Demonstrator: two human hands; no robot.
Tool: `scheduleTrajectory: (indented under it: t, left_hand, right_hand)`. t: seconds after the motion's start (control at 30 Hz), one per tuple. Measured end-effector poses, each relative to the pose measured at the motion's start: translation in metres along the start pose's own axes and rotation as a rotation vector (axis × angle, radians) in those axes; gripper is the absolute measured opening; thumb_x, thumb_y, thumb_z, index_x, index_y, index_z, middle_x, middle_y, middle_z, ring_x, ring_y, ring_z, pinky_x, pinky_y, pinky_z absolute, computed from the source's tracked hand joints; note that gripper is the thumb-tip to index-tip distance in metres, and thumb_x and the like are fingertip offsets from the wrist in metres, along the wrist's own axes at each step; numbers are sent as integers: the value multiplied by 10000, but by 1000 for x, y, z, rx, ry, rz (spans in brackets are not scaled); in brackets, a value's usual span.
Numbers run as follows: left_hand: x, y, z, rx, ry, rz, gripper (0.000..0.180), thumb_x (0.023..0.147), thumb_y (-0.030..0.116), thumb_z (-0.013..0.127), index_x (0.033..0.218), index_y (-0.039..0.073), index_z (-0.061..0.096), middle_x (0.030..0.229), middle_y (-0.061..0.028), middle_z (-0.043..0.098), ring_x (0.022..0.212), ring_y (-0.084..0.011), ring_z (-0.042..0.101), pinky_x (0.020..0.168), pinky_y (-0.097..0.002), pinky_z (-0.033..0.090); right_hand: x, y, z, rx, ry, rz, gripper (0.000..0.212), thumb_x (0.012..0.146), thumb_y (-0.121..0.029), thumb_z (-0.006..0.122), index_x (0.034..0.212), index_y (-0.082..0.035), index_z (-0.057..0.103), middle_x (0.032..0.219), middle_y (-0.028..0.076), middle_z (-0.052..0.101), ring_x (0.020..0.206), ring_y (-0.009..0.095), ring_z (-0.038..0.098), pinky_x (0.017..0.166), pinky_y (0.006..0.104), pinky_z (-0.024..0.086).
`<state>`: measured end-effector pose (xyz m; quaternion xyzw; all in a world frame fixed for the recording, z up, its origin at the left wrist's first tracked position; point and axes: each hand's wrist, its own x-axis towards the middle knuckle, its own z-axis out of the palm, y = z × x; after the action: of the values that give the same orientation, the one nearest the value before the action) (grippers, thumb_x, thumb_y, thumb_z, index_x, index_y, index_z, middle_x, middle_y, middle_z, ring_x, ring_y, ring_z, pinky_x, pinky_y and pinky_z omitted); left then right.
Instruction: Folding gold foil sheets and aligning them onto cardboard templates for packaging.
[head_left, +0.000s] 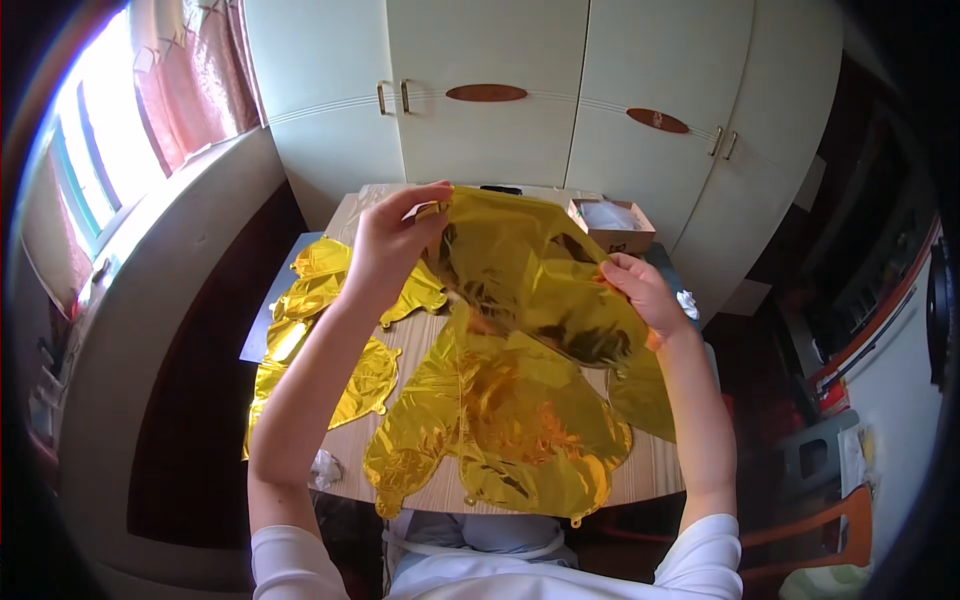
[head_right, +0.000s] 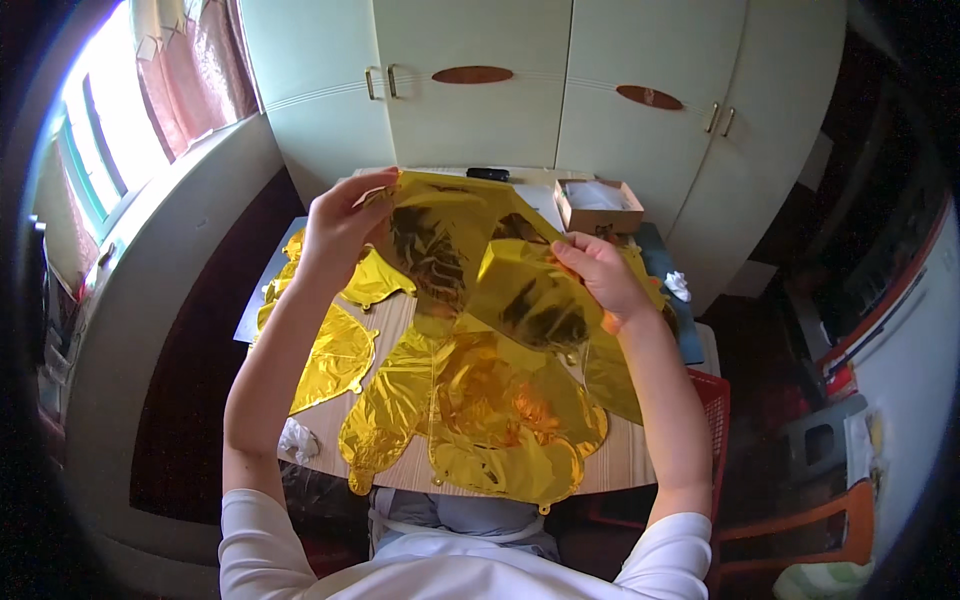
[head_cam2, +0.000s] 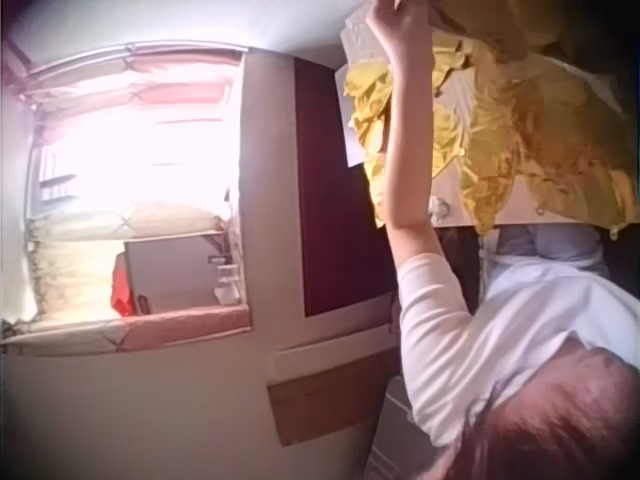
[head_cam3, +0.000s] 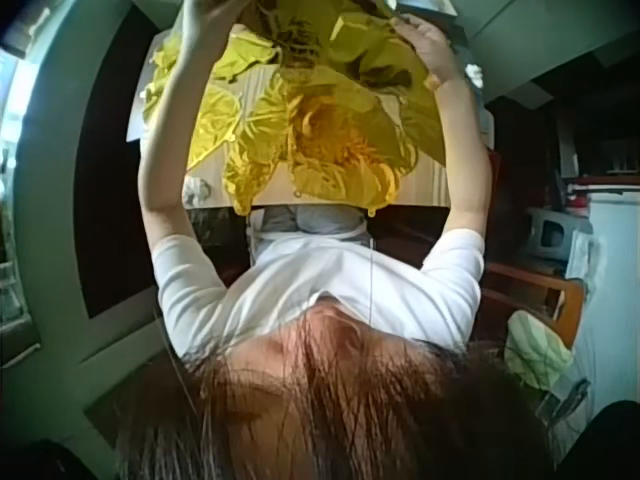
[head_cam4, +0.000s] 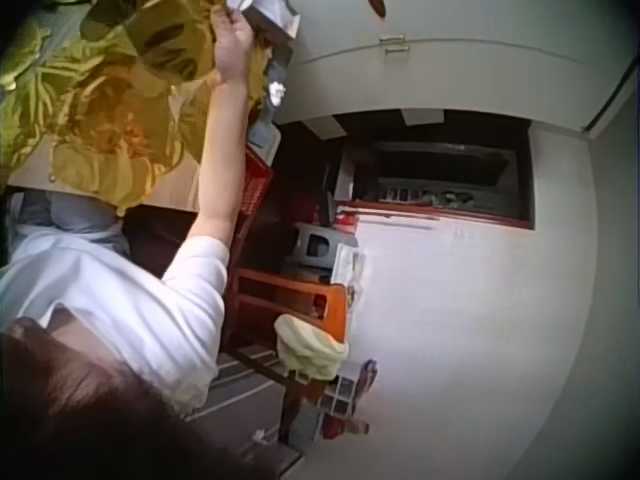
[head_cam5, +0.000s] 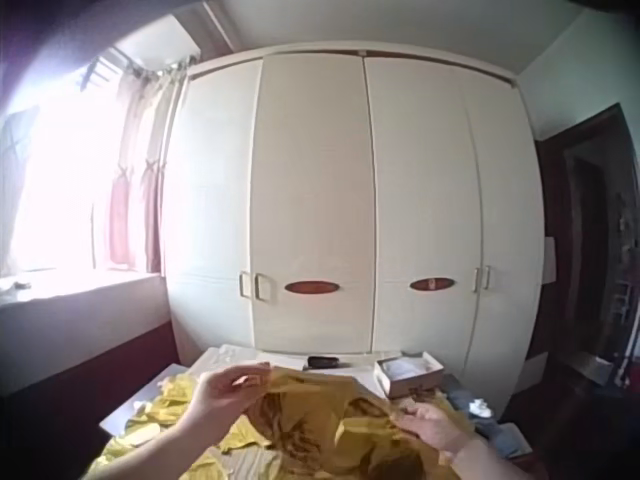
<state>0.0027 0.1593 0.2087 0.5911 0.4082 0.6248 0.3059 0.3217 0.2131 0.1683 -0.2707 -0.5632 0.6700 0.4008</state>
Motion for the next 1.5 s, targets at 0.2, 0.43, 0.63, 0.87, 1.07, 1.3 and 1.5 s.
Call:
scheduleTrajectory:
  t: [0.2, 0.43, 0.63, 0.87, 1.07, 1.3, 1.5]
  left_hand:
    - [-116, -11, 2, 342, -167, -26, 269, 817, -55, 633, 1017, 96, 731, 1254, -168, 622, 980, -102, 634, 668, -236, 495]
    - [-220, -95, 21, 177, -311, -375, 281, 854, -103, 573, 1066, 32, 697, 1332, -161, 566, 1054, -152, 637, 788, -246, 535]
    - [-236, -95, 25, 297, -425, -410, 229, 863, 10, 619, 1078, 40, 693, 1158, -118, 675, 957, -161, 691, 789, -272, 577]
    - [-224, -86, 23, 601, -533, -193, 131, 825, 132, 661, 930, 62, 697, 936, -85, 675, 807, -222, 678, 660, -337, 560]
    - [-185, -101, 30, 920, -613, -1, 422, 830, 405, 690, 1132, 116, 630, 1286, -141, 537, 1177, -346, 523, 968, -456, 426]
    - [-162, -149, 52, 1125, -786, 253, 810, 832, 688, 514, 1449, 175, 403, 1519, -194, 313, 1423, -445, 213, 1119, -623, 193]
    - [-161, -162, 51, 1115, -846, 234, 833, 834, 752, 424, 1483, 231, 364, 1543, -176, 284, 1430, -460, 179, 1107, -683, 129]
  right_hand:
    - [-59, 33, -17, -219, 16, 147, 162, 942, -165, 620, 1062, -56, 618, 898, -18, 636, 795, 57, 603, 715, 203, 482]
    - [-119, 114, -27, -286, -7, 476, 204, 956, -98, 598, 1128, 12, 589, 907, 12, 652, 798, 57, 590, 716, 210, 490]
    - [-138, 129, -25, -531, 2, 416, 209, 940, -123, 619, 1115, -10, 626, 832, 21, 662, 728, 57, 578, 637, 233, 466]
    - [-149, 148, -30, -900, 33, 224, 230, 889, -229, 658, 1076, -97, 685, 724, 100, 674, 638, 161, 624, 608, 308, 477]
    - [-154, 141, -23, -949, 48, 293, 231, 882, -242, 651, 1073, -116, 688, 799, 128, 701, 710, 245, 674, 649, 348, 500]
    - [-155, 144, -20, -987, 53, 249, 240, 878, -251, 644, 1072, -116, 684, 929, 107, 716, 835, 269, 686, 746, 359, 524]
    - [-156, 137, -13, -1067, 54, 239, 244, 854, -237, 664, 1063, -112, 679, 1010, 89, 711, 909, 261, 679, 799, 364, 519]
